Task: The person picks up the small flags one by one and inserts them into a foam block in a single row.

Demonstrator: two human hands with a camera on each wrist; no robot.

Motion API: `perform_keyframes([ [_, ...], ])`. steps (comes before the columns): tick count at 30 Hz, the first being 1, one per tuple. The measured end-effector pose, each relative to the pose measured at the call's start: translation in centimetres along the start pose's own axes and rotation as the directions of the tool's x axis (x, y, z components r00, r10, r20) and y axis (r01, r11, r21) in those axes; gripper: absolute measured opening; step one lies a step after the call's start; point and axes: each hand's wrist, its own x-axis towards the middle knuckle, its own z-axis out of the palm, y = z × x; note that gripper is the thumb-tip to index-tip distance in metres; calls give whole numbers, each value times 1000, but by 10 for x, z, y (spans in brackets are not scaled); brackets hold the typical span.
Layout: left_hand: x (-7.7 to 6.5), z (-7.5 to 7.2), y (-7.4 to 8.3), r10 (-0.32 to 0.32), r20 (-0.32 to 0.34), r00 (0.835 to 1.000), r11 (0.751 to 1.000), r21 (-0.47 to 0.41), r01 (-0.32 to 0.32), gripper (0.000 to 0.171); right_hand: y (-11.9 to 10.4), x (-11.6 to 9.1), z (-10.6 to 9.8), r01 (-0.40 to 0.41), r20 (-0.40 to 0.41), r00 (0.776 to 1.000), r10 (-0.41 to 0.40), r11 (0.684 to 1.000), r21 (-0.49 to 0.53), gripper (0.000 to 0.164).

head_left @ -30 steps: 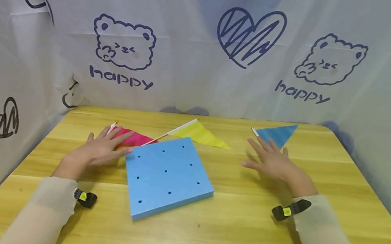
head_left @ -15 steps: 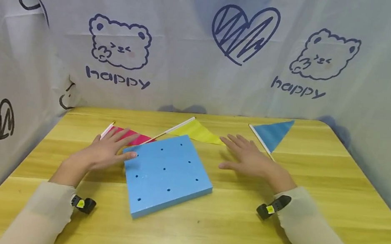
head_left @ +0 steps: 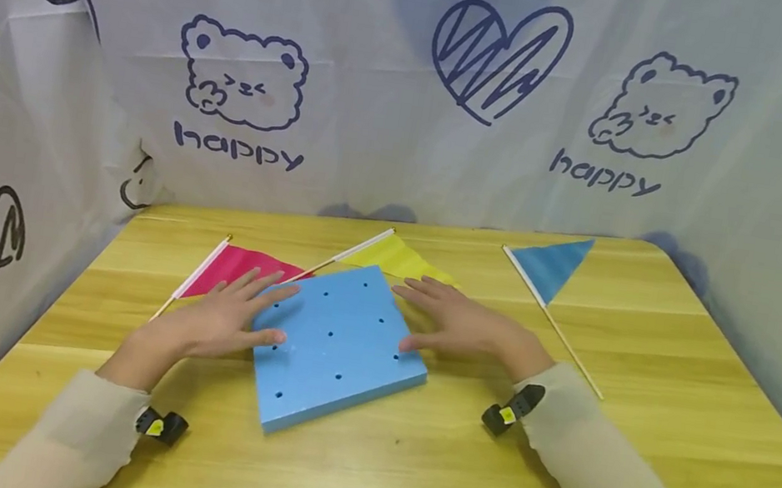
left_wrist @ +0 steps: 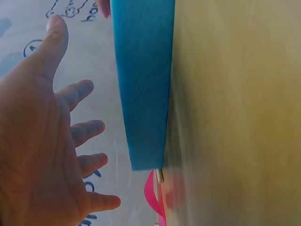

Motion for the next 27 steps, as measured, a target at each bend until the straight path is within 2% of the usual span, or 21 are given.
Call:
perform_keyframes([
  [6, 1, 4, 11, 58, 11, 998, 996, 69, -59, 89, -9, 11, 4, 68, 40, 997, -66, 997, -45, 95],
  [16, 2, 12, 23, 64, 101, 993, 995, 65, -71, 96, -17, 17, 12, 100, 123, 988, -89, 991, -84, 90],
  [22, 1, 14, 31, 74, 139, 987, 995, 56, -83, 100, -17, 10, 13, 79, 144, 987, -65, 992, -101, 89],
  [27, 3, 15, 35, 76, 140, 987, 994, 63, -85, 99, -16, 2, 11, 58, 140, 989, -41, 992, -116, 89],
])
